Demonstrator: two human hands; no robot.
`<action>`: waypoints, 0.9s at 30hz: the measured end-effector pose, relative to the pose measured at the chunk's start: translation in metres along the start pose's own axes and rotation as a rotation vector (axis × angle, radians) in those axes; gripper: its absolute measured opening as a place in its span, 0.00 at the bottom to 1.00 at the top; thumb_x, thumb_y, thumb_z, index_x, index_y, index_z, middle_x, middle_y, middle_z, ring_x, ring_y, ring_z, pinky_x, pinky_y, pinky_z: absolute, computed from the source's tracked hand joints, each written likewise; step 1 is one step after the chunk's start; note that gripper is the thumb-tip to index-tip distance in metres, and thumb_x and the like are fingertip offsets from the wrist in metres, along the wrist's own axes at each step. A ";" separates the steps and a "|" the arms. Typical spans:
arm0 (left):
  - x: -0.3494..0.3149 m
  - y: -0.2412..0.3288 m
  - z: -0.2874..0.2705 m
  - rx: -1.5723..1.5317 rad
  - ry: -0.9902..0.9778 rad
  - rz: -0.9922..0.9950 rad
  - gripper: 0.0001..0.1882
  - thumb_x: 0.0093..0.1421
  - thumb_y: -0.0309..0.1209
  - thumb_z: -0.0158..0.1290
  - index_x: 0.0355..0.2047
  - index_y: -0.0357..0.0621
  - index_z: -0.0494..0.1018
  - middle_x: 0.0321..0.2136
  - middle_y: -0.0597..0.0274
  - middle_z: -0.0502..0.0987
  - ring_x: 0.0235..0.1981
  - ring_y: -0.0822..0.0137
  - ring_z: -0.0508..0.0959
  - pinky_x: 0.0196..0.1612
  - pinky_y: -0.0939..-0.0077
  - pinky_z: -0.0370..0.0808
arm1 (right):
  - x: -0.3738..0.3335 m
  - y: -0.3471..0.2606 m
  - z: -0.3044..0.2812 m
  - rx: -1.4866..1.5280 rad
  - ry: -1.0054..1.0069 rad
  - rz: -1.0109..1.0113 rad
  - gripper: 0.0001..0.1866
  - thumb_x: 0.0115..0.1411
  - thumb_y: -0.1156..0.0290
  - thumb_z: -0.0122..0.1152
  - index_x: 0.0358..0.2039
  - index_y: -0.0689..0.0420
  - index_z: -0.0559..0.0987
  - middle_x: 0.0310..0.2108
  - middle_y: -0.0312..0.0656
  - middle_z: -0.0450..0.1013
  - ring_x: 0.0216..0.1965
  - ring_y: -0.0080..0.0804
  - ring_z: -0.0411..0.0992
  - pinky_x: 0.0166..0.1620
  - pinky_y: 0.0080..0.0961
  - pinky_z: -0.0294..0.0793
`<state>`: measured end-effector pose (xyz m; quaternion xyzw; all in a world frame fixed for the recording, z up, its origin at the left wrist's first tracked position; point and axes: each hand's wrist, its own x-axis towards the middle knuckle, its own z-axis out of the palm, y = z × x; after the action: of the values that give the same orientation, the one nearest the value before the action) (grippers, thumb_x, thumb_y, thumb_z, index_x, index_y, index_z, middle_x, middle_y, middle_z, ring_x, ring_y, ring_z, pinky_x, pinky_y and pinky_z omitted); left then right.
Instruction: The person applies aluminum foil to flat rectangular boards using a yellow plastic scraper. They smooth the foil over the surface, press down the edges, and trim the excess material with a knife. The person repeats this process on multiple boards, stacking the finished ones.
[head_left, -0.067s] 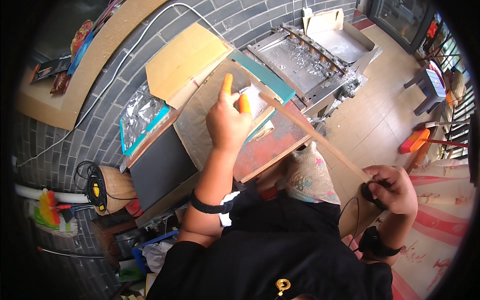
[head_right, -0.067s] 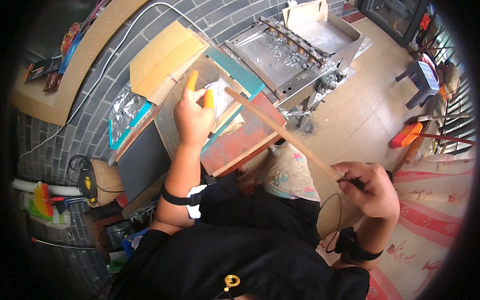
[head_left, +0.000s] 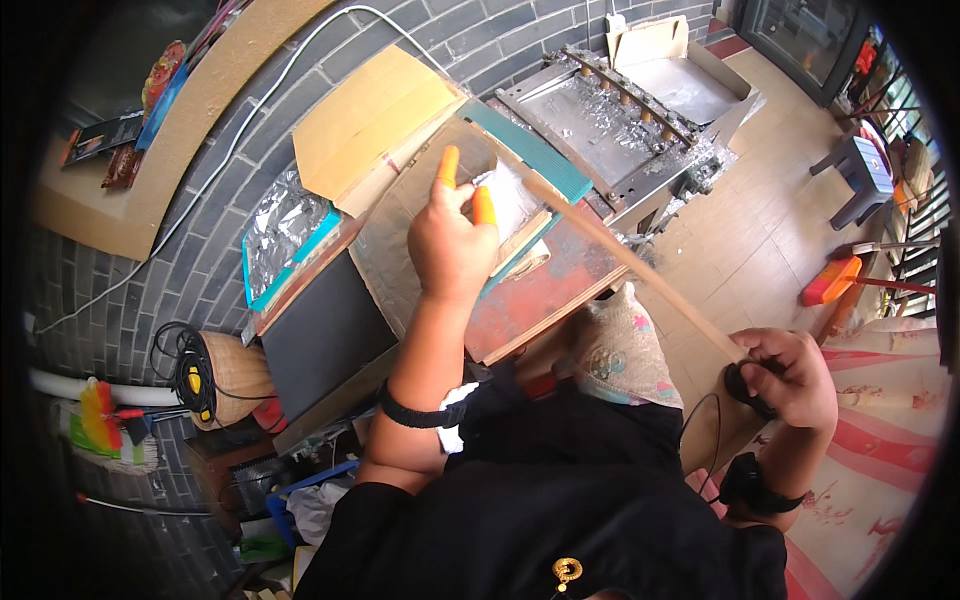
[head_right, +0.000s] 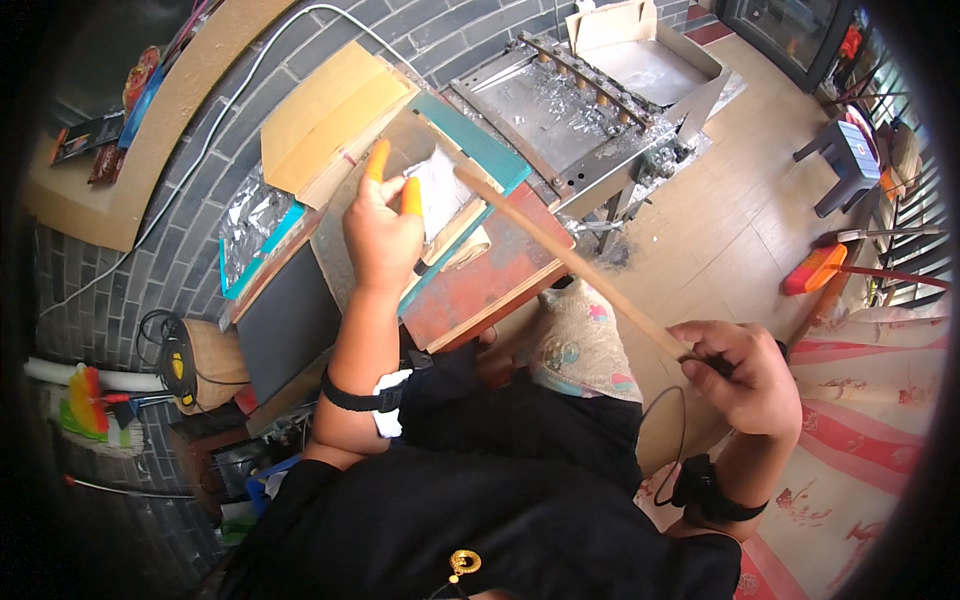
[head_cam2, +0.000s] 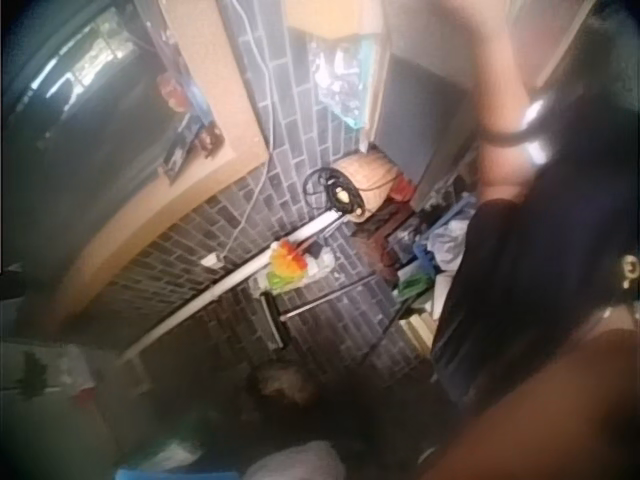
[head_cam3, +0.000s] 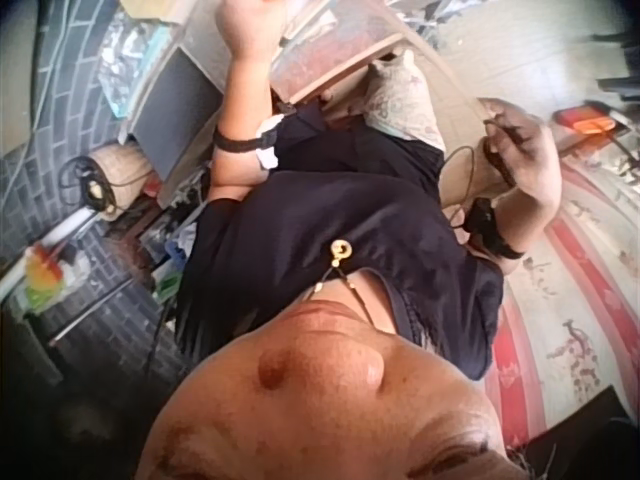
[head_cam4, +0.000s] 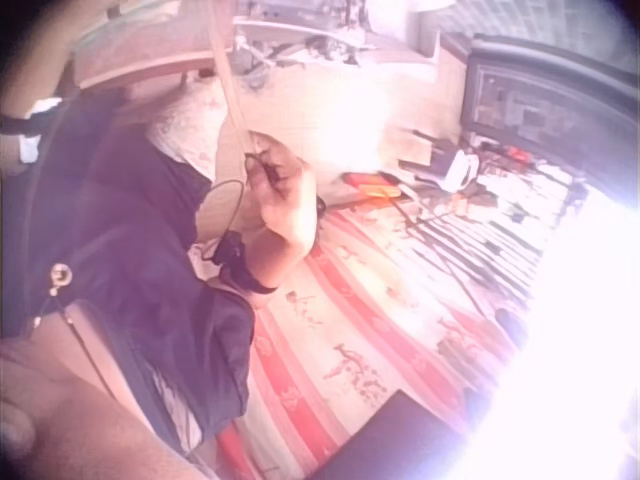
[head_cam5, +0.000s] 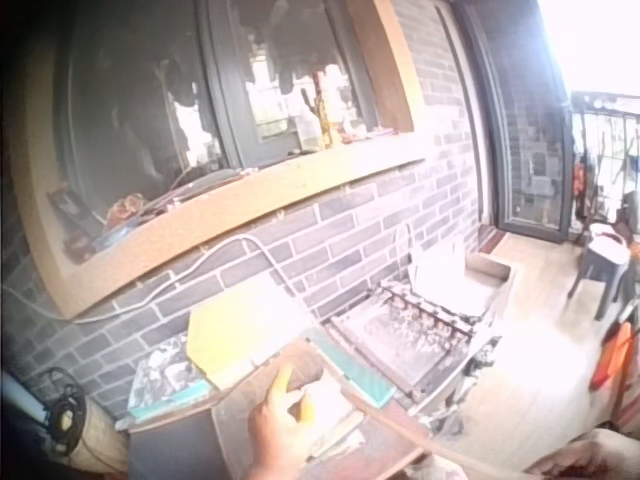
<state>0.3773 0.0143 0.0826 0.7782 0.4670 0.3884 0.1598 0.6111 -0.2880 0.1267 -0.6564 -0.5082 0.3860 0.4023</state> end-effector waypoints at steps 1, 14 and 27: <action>0.002 -0.004 -0.003 -0.020 0.041 0.031 0.27 0.57 0.28 0.56 0.58 0.41 0.66 0.36 0.47 0.81 0.35 0.56 0.82 0.40 0.67 0.76 | 0.000 0.001 0.002 0.044 0.017 0.017 0.15 0.52 0.86 0.55 0.42 0.69 0.76 0.19 0.39 0.70 0.19 0.21 0.68 0.25 0.20 0.66; 0.017 -0.024 -0.044 -0.169 0.218 0.060 0.27 0.58 0.23 0.55 0.58 0.36 0.64 0.37 0.50 0.81 0.36 0.62 0.81 0.41 0.72 0.76 | 0.063 -0.018 0.039 0.096 -0.079 0.102 0.14 0.57 0.82 0.56 0.45 0.65 0.76 0.22 0.35 0.69 0.24 0.18 0.67 0.28 0.21 0.68; -0.001 0.003 -0.023 -0.042 -0.019 0.163 0.30 0.59 0.32 0.55 0.61 0.43 0.62 0.37 0.56 0.82 0.36 0.52 0.82 0.40 0.64 0.77 | 0.141 -0.002 0.107 0.070 -0.024 -0.079 0.13 0.59 0.78 0.53 0.45 0.66 0.75 0.21 0.32 0.68 0.22 0.17 0.66 0.27 0.18 0.66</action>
<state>0.3615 0.0090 0.0987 0.8136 0.3925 0.4025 0.1482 0.5386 -0.1354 0.0747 -0.6166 -0.5247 0.3950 0.4341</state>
